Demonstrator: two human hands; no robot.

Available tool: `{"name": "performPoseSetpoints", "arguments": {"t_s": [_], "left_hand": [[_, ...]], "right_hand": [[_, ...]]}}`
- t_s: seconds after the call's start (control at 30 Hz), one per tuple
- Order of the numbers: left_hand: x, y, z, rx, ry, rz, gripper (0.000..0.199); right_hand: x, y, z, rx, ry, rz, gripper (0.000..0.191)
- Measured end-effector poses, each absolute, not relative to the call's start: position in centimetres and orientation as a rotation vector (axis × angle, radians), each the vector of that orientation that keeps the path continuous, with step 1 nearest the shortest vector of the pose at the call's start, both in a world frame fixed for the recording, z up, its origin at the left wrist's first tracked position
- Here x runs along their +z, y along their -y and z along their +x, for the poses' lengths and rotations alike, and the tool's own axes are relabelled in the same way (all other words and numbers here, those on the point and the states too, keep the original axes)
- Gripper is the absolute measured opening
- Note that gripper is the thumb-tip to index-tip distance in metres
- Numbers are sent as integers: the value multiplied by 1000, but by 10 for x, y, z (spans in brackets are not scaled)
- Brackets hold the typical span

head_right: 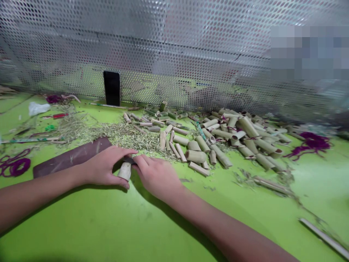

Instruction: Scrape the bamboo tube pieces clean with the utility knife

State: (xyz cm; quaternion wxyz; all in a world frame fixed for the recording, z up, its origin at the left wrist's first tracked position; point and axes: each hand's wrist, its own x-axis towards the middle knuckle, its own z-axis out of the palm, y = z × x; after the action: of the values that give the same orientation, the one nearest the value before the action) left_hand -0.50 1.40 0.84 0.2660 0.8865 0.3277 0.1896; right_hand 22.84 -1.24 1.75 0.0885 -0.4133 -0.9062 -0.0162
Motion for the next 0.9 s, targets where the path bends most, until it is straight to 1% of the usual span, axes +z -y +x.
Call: {"name": "performPoseSetpoints", "arguments": {"t_s": [0.17, 0.27, 0.43, 0.63, 0.73, 0.8, 0.9], "left_hand": [[8, -14, -5, 530, -913, 2387, 75], [7, -15, -5, 523, -911, 2381, 70], [4, -14, -8, 544, -886, 2391, 68], [6, -15, -9, 522, -871, 2409, 64], [7, -15, -9, 511, -899, 2384, 66], [8, -14, -8, 515, -911, 2368, 71], [8, -13, -7, 529, -889, 2380, 75]], "right_hand": [[19, 12, 228, 14, 2694, -1261, 26], [19, 11, 229, 43, 2682, -1286, 29], [21, 10, 228, 153, 2664, -1337, 28], [25, 13, 228, 274, 2672, -1401, 18], [24, 14, 229, 320, 2666, -1443, 15], [22, 14, 230, 301, 2666, -1440, 17], [19, 13, 231, 166, 2659, -1382, 21]]}}
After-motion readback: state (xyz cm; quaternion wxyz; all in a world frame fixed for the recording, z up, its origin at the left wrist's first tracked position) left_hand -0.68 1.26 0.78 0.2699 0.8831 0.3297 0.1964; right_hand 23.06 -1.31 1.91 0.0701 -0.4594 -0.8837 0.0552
